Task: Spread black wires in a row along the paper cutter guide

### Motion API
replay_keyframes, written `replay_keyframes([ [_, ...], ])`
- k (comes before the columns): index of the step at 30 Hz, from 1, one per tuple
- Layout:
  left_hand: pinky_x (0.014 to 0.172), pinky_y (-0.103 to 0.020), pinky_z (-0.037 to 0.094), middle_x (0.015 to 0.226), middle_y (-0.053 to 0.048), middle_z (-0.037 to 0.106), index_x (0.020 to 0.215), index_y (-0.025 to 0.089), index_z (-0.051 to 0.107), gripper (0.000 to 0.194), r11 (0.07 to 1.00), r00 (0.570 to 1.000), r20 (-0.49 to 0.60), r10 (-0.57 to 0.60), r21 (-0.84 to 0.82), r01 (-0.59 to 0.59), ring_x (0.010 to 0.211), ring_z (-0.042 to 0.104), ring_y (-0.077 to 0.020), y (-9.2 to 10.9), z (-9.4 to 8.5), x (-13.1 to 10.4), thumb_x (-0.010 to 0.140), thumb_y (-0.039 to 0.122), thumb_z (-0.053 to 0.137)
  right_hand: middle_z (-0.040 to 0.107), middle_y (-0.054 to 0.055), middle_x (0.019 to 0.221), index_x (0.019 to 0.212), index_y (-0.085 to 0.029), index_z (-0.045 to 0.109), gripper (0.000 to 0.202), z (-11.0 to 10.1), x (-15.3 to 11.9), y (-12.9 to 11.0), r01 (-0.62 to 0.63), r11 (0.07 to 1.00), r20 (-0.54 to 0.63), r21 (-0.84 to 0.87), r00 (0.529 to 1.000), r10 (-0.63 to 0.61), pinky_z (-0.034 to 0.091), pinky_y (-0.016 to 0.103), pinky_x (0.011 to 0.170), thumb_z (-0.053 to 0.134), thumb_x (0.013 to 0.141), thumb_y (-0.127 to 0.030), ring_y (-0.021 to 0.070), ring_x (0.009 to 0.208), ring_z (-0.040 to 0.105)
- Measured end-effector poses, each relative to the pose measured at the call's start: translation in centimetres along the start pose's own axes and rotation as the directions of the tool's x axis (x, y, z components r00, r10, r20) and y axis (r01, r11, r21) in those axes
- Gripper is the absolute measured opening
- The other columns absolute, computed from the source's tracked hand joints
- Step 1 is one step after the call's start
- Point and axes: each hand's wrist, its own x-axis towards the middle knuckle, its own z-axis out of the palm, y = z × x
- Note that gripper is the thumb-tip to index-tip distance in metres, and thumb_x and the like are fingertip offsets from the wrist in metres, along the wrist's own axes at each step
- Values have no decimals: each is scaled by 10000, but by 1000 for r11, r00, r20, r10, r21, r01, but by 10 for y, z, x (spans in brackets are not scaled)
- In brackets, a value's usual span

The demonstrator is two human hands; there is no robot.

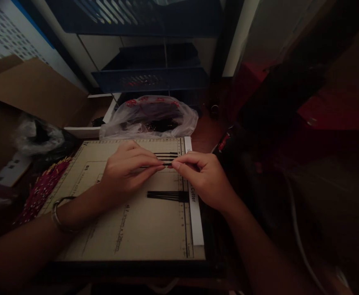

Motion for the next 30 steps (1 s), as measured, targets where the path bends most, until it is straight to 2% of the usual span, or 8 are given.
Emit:
replay_keyframes([
  [10,727,-369,508,902,-9,833,932,212,754,54,999,998,-45,36,27,-34,743,732,-156,0,0,0,983,227,767,753,12,823,874,-213,827,227,-3,0,1,12,1000,20,-24,1000,-12,480,227,692,707,938,-394,101,739,643],
  [16,735,-332,530,913,-24,827,965,185,731,39,995,991,-92,93,30,-91,781,757,-143,0,2,1,976,174,767,783,25,901,937,-223,845,223,-3,0,3,0,1000,8,-12,1000,0,512,239,751,723,929,-409,124,823,690],
  [23,713,-333,513,895,-61,820,957,146,730,51,991,988,-79,132,1,-132,771,764,-162,-1,2,1,955,135,779,781,23,876,906,-211,835,209,-3,0,1,12,1000,25,-12,1000,-11,512,227,730,722,927,-386,120,804,691],
  [30,736,-322,525,899,-37,817,963,168,726,33,993,992,-54,117,15,-117,771,748,-141,-2,2,1,989,162,745,783,12,869,887,-199,823,210,-2,-1,-2,28,999,39,-27,999,-27,491,212,714,701,939,-362,108,798,687],
])
